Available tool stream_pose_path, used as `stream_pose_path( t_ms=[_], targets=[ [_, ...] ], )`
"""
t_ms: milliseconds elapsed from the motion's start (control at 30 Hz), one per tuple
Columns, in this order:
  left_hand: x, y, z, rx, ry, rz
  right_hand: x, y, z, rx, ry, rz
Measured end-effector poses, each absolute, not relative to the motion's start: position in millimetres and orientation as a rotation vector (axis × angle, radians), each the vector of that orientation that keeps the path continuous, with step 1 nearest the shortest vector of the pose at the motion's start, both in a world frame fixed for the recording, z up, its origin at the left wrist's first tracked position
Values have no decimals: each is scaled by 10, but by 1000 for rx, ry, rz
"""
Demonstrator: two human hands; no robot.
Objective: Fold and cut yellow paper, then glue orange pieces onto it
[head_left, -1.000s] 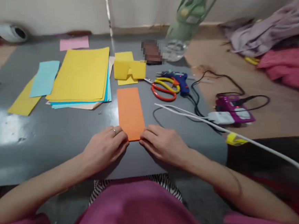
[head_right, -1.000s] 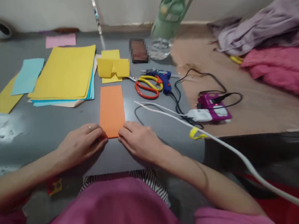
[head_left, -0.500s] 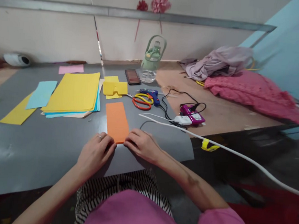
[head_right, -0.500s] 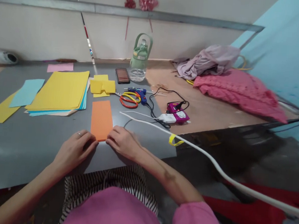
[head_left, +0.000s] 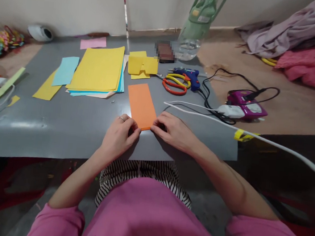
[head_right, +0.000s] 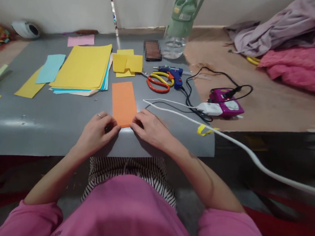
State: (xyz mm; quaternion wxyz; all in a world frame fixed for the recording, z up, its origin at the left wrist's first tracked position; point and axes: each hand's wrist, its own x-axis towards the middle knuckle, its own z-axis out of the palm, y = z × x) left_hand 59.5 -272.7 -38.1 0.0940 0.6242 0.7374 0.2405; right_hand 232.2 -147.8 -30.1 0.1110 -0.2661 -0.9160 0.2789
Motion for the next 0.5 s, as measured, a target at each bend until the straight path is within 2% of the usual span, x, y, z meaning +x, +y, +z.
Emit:
stream_pose_path(
  t_ms=[367,500],
  targets=[
    [512,-2759,-408,1862,2402,582,2255,-1475,-286,-870,-2746,734],
    [524,-2859,-414,1910,2441,715,2251,-1473,-270,-878,-2756,725]
  ],
)
